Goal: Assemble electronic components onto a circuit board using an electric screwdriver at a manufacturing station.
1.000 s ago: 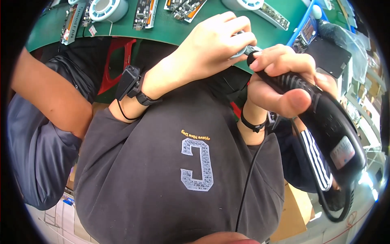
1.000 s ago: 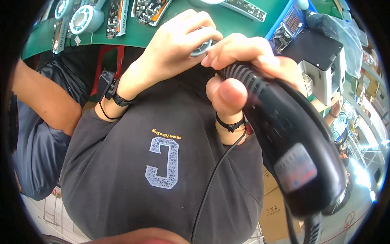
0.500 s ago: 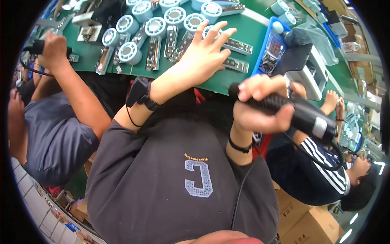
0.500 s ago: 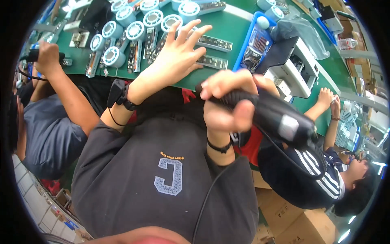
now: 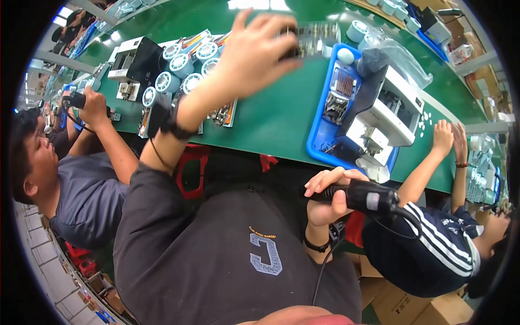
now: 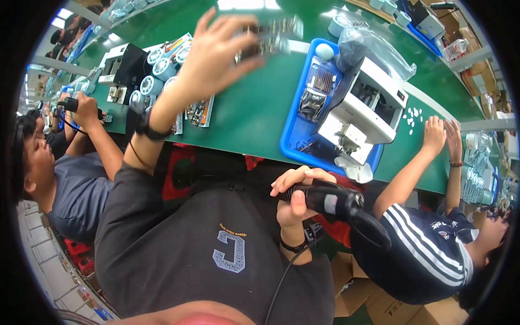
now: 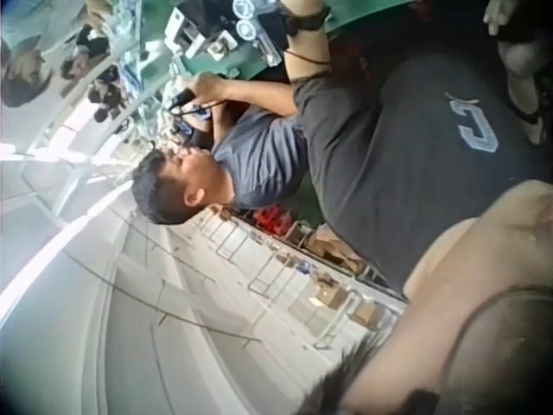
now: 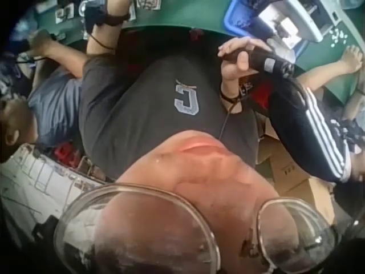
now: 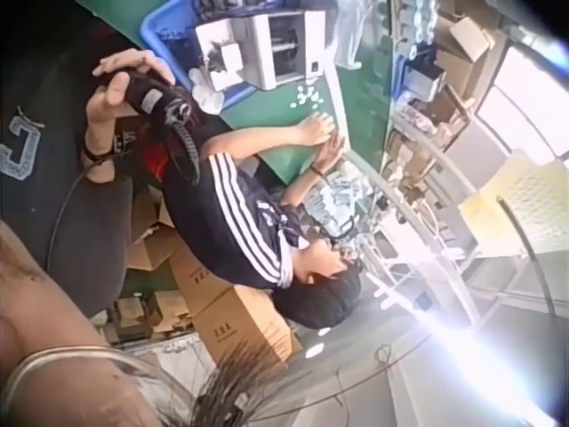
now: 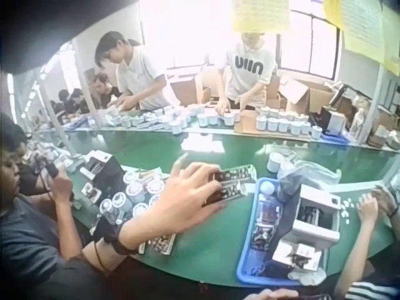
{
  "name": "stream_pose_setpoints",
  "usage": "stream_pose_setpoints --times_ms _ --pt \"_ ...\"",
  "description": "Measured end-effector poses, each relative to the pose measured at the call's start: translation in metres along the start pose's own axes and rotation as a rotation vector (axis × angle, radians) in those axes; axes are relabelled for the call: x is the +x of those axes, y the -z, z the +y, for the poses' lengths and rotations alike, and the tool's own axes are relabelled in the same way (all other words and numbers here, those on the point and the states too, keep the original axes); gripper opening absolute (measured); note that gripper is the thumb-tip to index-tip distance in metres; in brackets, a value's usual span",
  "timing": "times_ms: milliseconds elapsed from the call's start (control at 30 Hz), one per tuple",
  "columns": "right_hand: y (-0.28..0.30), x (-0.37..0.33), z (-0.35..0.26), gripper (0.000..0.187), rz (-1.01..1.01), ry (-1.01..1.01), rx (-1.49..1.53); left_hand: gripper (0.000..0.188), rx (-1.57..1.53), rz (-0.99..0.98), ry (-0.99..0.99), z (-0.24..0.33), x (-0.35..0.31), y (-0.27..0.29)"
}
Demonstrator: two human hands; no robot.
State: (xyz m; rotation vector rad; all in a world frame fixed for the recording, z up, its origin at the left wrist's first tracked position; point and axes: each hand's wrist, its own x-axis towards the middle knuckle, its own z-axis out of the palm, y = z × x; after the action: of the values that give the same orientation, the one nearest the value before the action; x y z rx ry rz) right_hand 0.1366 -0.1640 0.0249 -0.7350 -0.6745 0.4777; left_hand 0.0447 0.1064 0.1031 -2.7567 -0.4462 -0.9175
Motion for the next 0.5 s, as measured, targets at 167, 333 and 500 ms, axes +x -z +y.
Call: stream_pose_setpoints --times_ms 167,333,500 --pt "0.012 0.009 0.011 0.04 -0.006 -0.188 -0.076 0.027 0.167 -0.161 -0.137 -0.103 0.084 -0.081" --pt "0.021 0.003 0.013 0.04 -0.054 -0.21 -0.145 0.035 0.131 -0.666 0.048 -0.17 0.089 -0.202" --pt "0.021 0.001 0.016 0.039 -0.019 -0.325 -0.128 0.042 0.033 -0.431 -0.033 -0.156 0.065 -0.177"
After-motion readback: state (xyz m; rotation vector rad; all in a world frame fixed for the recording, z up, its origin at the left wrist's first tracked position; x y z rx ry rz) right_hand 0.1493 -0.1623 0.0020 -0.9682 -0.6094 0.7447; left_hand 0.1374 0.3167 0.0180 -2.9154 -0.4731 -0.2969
